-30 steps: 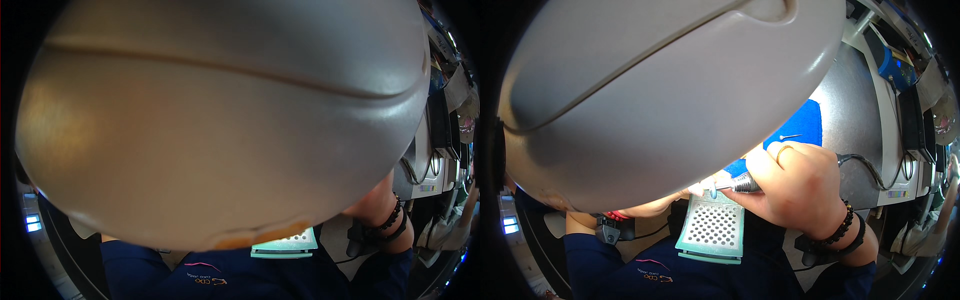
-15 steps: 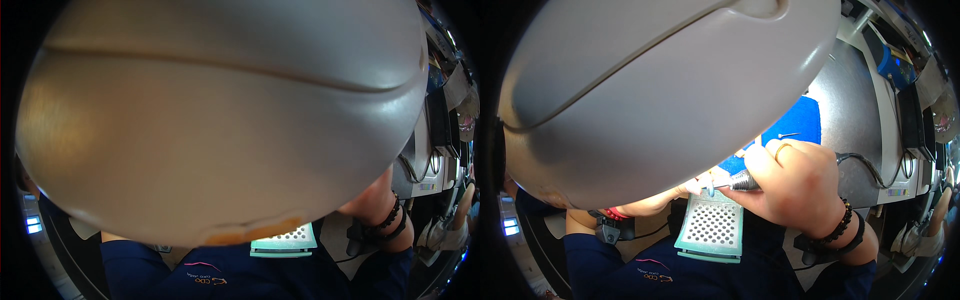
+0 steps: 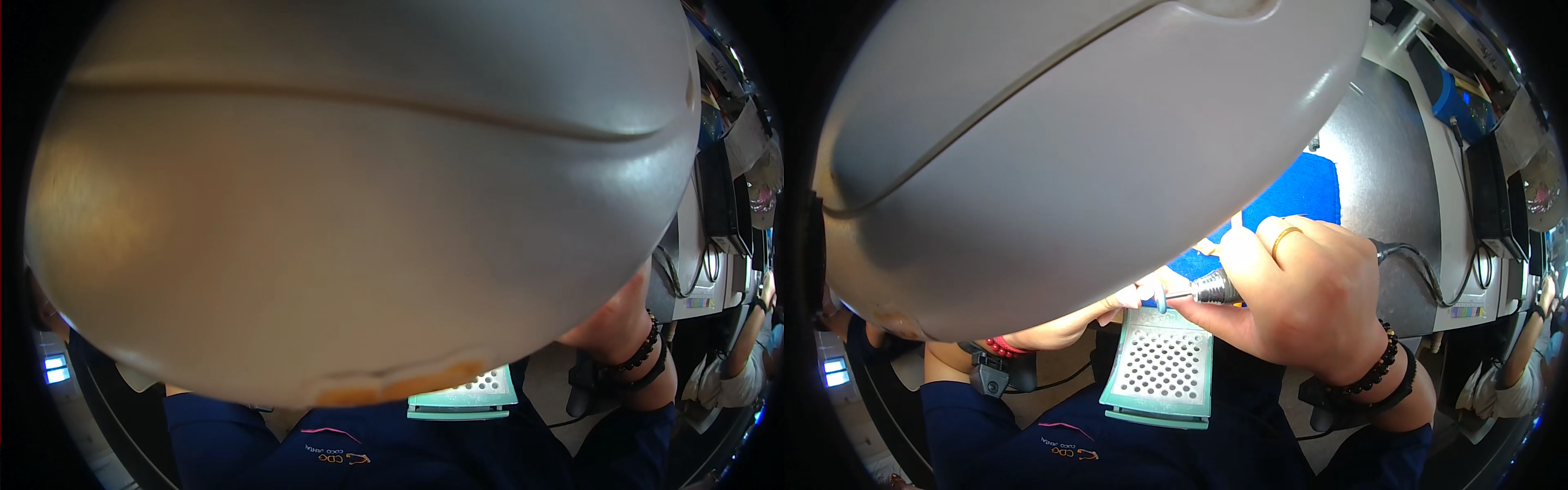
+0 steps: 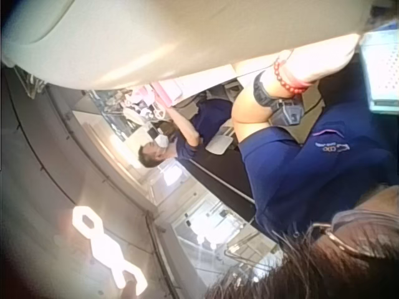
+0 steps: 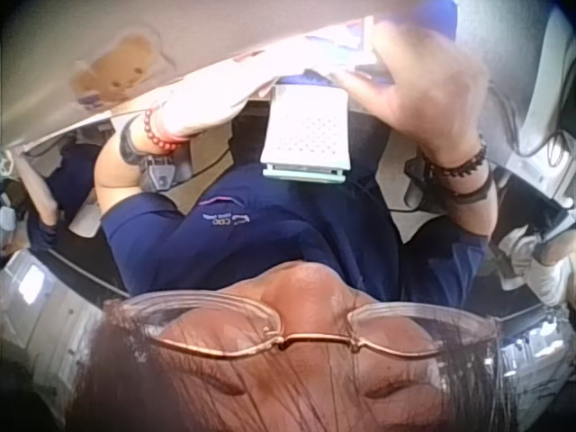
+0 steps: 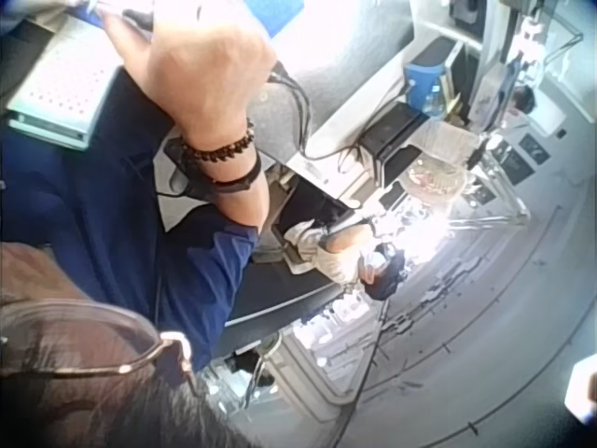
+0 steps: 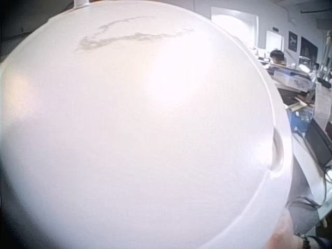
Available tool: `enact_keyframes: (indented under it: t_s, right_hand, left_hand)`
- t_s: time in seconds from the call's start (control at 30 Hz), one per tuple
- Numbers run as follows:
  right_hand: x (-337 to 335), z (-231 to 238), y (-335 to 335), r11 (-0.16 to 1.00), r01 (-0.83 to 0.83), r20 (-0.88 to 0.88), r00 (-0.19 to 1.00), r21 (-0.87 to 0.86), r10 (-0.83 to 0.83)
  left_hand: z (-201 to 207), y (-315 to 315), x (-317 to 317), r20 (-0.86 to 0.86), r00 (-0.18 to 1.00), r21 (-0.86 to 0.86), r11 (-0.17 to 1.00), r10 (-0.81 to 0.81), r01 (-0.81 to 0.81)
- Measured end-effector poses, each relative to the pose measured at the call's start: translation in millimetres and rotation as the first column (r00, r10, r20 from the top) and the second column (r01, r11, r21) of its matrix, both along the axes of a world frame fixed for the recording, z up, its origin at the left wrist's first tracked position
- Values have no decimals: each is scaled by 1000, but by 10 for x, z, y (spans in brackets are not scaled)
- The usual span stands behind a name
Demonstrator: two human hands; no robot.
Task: Filing and refining a dental bridge model using a rotary tool in a laboratory setting.
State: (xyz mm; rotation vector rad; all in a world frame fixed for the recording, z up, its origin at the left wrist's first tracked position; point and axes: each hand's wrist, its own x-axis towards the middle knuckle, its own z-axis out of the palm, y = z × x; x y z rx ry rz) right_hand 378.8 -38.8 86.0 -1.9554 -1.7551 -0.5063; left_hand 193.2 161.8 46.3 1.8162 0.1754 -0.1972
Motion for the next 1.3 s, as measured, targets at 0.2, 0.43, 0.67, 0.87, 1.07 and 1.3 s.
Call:
enact_keyframes:
  t_s: [0.2,0.43,0.67,0.87,1.07,1.3]
  right_hand:
    - [5,27,12,1000,5,50,999,-4,-5]
    - [-4,33,9,1000,1,64,998,-1,-1]
    - [-4,46,14,1000,-15,51,999,1,15]
    - [-8,44,9,999,-18,50,999,-31,20]
    - [-7,19,-1,999,-37,21,999,-10,38]
    - [8,28,8,1000,-19,47,999,11,18]
  left_hand:
    - [76,-67,112,-78,992,-296,947,103,-122]
    - [137,-86,162,-151,985,-389,910,86,-140]
    - [121,-66,143,-155,985,-326,938,71,-119]
    - [128,-79,149,-114,990,-313,943,83,-115]
    - [71,-69,98,-120,988,-293,947,100,-132]
    - [-1,-41,71,-115,990,-271,957,78,-107]
